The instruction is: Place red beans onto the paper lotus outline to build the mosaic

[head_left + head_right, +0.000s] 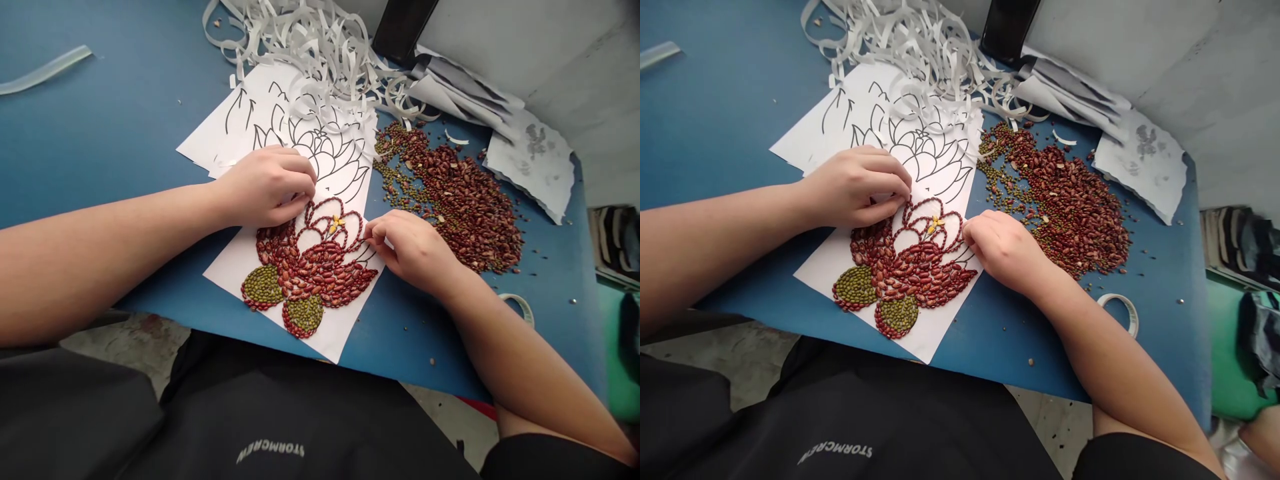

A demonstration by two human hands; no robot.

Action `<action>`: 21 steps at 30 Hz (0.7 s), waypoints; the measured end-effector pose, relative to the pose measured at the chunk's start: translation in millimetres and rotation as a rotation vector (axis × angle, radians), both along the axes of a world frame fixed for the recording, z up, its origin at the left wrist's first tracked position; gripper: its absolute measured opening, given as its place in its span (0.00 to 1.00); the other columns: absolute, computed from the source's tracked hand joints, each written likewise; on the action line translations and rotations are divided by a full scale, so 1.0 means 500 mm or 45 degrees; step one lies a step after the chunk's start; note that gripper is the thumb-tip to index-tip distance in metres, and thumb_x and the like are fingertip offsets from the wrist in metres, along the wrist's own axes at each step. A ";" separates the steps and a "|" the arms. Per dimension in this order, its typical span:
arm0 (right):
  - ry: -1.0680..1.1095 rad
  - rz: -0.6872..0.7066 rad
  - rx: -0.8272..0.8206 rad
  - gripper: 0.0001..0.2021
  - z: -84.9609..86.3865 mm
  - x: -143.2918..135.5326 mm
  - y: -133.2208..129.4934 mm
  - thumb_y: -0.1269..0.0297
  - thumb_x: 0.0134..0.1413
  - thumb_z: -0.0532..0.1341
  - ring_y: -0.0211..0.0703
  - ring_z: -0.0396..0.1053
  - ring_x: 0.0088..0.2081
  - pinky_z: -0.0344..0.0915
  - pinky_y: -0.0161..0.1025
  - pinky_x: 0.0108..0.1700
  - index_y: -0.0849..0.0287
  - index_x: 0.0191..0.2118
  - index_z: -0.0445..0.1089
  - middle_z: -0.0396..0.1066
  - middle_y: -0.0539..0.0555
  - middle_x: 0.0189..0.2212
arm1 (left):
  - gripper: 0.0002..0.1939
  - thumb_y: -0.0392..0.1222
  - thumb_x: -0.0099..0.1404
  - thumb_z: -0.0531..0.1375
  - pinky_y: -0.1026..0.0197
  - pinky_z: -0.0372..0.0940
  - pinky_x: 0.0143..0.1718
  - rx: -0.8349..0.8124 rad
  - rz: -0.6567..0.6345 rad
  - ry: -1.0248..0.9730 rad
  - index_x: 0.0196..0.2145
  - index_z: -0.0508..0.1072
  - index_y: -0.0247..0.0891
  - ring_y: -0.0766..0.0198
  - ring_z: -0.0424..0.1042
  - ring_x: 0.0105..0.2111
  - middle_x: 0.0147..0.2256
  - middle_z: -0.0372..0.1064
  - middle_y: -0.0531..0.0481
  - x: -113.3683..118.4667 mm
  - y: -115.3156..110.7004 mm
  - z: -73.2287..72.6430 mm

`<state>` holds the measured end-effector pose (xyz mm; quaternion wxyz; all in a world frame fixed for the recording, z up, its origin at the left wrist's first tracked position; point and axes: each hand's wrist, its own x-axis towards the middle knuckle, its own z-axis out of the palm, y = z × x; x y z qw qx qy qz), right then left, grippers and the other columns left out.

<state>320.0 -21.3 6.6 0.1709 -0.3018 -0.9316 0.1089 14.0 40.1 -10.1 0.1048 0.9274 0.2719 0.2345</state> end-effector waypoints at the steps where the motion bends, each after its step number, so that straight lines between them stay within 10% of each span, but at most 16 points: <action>1: -0.006 0.003 -0.001 0.10 -0.001 0.000 0.000 0.73 0.67 0.56 0.45 0.70 0.35 0.67 0.44 0.39 0.52 0.34 0.59 0.76 0.54 0.33 | 0.10 0.43 0.68 0.55 0.52 0.70 0.48 0.003 0.001 0.006 0.34 0.77 0.44 0.55 0.77 0.40 0.40 0.79 0.48 0.000 0.000 0.000; 21: 0.041 0.052 0.089 0.10 -0.010 -0.003 -0.001 0.77 0.66 0.56 0.44 0.70 0.34 0.66 0.41 0.37 0.53 0.35 0.61 0.75 0.53 0.33 | 0.11 0.42 0.68 0.54 0.54 0.69 0.47 0.032 0.005 0.017 0.34 0.77 0.45 0.55 0.77 0.40 0.39 0.79 0.48 0.000 -0.001 0.002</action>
